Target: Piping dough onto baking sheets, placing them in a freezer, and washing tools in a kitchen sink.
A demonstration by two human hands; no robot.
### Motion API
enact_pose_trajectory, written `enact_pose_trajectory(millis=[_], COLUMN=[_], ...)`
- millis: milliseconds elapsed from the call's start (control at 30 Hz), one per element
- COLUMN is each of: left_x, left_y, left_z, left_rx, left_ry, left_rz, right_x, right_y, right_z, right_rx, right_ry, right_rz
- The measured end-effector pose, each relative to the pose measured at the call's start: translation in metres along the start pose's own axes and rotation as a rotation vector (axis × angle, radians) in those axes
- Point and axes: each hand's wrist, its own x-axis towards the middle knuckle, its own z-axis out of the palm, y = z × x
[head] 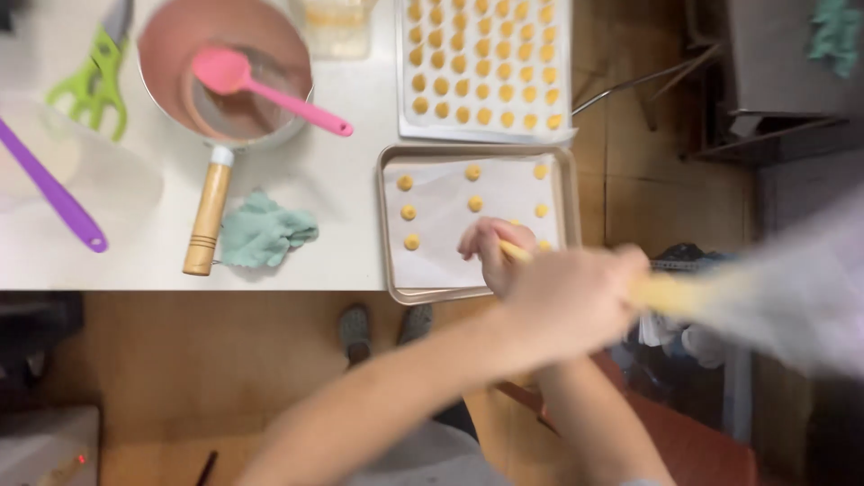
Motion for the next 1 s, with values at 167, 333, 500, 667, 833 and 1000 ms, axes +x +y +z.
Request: enact_pose_trajectory(millis=[167, 333, 500, 667, 833, 1000], left_x=[-0.018, -0.018, -0.016, -0.020, -0.016, -0.011], left_y=[-0.082, -0.131, -0.158, -0.158, -0.161, -0.168], left_z=[0.034, 0.044, 0.050, 0.058, 0.055, 0.056], left_rx=[0.027, 0.122, 0.063, 0.008, -0.060, -0.053], left_ry=[0.091, 0.201, 0.224, 0.213, 0.193, 0.169], left_rz=[0.050, 0.064, 0.045, 0.026, 0.041, 0.020], right_x=[0.029, 0.047, 0.057, 0.046, 0.054, 0.060], right_y=[0.107, 0.147, 0.154, 0.181, 0.179, 0.175], right_z=[0.006, 0.024, 0.030, 0.012, 0.018, 0.028], right_rx=[-0.072, 0.119, 0.080, 0.127, 0.224, 0.134], right_ry=[-0.072, -0.093, 0.055, 0.163, 0.125, 0.216], right_rz=[-0.223, -0.366, -0.182, -0.177, -0.287, -0.213])
